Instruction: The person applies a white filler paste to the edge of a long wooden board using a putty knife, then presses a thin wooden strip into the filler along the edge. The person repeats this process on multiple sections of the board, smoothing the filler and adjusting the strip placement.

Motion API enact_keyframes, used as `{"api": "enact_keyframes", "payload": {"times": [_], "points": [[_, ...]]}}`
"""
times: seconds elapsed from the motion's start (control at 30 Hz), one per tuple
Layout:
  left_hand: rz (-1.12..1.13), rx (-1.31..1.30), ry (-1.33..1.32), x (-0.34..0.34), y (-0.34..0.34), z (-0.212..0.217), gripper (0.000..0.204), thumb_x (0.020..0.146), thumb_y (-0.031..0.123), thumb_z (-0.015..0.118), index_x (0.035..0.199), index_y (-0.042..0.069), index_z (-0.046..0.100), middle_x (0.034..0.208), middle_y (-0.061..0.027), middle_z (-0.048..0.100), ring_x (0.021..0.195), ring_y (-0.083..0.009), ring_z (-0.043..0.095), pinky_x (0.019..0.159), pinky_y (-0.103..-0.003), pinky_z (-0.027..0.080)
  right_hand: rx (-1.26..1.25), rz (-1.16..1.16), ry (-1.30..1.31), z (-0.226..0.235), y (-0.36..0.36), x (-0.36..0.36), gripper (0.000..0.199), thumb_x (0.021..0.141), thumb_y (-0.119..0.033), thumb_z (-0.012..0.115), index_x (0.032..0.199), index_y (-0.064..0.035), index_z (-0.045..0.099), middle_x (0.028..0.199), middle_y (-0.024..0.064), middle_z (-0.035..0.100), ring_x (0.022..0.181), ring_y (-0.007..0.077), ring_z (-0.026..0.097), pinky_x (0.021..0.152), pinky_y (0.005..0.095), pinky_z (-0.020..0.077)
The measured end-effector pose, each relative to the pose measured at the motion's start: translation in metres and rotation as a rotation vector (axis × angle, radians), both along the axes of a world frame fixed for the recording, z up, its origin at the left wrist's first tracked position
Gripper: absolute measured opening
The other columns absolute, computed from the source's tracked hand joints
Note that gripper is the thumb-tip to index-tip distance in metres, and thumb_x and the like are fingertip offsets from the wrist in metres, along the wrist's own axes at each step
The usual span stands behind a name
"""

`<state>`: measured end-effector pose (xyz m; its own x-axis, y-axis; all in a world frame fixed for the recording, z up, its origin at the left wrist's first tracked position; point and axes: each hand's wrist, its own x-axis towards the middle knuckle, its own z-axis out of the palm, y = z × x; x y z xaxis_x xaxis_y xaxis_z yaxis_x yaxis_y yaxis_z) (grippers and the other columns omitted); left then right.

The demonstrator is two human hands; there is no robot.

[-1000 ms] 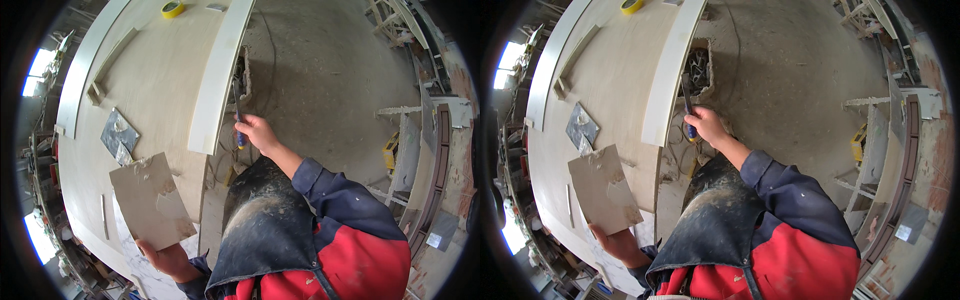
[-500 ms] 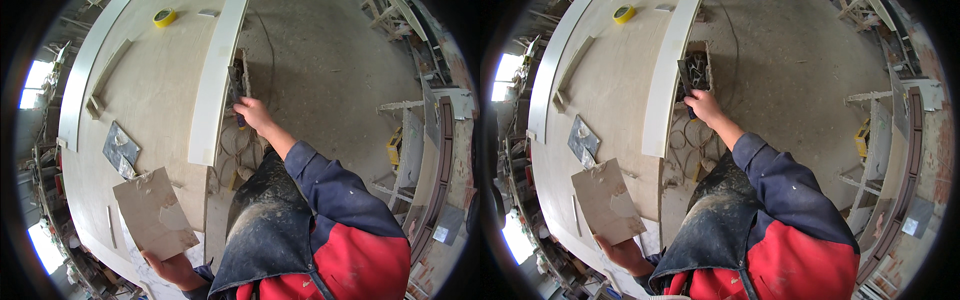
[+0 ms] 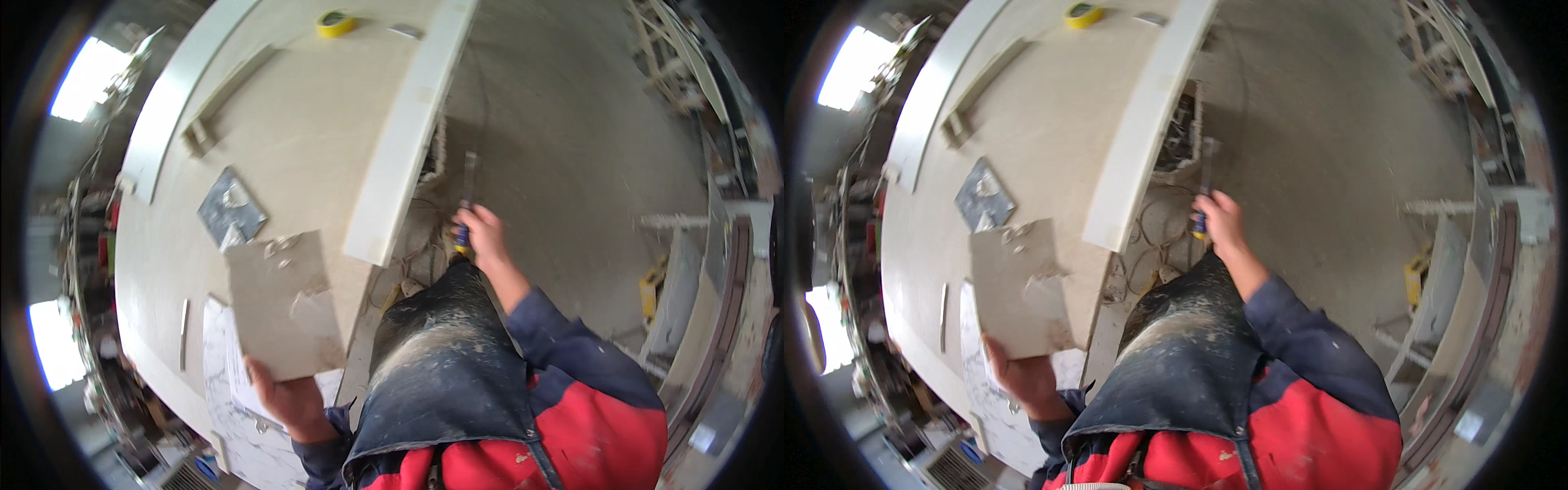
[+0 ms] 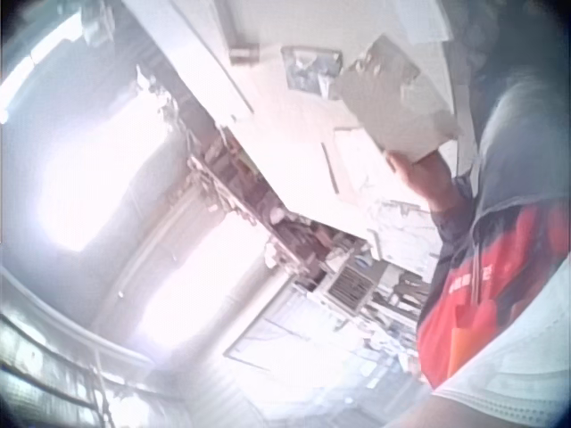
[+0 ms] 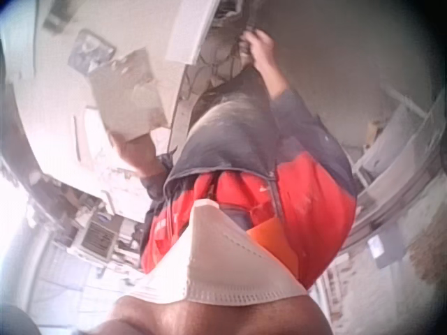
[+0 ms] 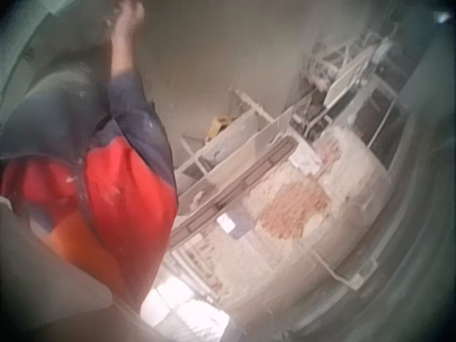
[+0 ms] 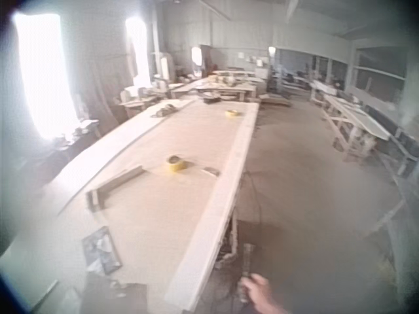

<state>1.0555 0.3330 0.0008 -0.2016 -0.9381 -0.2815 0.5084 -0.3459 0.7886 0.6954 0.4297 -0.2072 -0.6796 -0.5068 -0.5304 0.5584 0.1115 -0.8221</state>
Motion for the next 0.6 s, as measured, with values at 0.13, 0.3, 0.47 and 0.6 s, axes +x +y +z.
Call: {"api": "enact_keyframes", "payload": {"times": [0.13,0.3,0.47,0.6], "points": [[-0.064,0.129,0.324,-0.015,-0.011,-0.013,0.056,0.113,0.044,0.039,0.156,0.007,0.044,0.154,-0.012,0.054,0.141,-0.0314,0.052,0.118,-0.051,0.04,-0.149,0.322,0.129,0.12,0.025,0.03,0.042,0.101,-0.013,0.067,0.141,-0.0015,0.062,0.095,0.0035,0.069,0.078,0.012,0.065,0.071,0.0281,0.0537],[-0.061,0.253,0.532,-0.041,-0.014,-0.009,0.062,0.112,0.047,0.04,0.159,0.006,0.039,0.16,-0.0123,0.048,0.147,-0.0336,0.047,0.123,-0.052,0.036,-0.267,0.761,1.003,0.204,0.006,0.081,0.048,0.093,-0.009,0.074,0.14,-0.0062,0.064,0.096,0.0173,0.069,0.081,0.0283,0.067,0.075,0.0366,0.0553],[0.043,0.216,0.528,-0.036,-0.017,-0.007,0.06,0.112,0.048,0.041,0.159,0.01,0.041,0.156,-0.0083,0.053,0.143,-0.0304,0.051,0.118,-0.049,0.041,-0.312,0.895,1.194,0.211,-0.001,0.096,0.041,0.088,-0.003,0.075,0.129,-0.006,0.071,0.09,0.0144,0.068,0.07,0.029,0.065,0.065,0.036,0.0536],[0.096,0.15,0.547,-0.02,-0.021,-0.016,0.062,0.112,0.049,0.04,0.16,0.009,0.039,0.158,-0.01,0.051,0.144,-0.0326,0.05,0.119,-0.051,0.04,-0.234,0.995,1.368,0.225,-0.001,0.091,0.04,0.086,-0.002,0.076,0.126,-0.0067,0.073,0.087,0.0132,0.068,0.068,0.0264,0.065,0.063,0.0346,0.0535]]}}
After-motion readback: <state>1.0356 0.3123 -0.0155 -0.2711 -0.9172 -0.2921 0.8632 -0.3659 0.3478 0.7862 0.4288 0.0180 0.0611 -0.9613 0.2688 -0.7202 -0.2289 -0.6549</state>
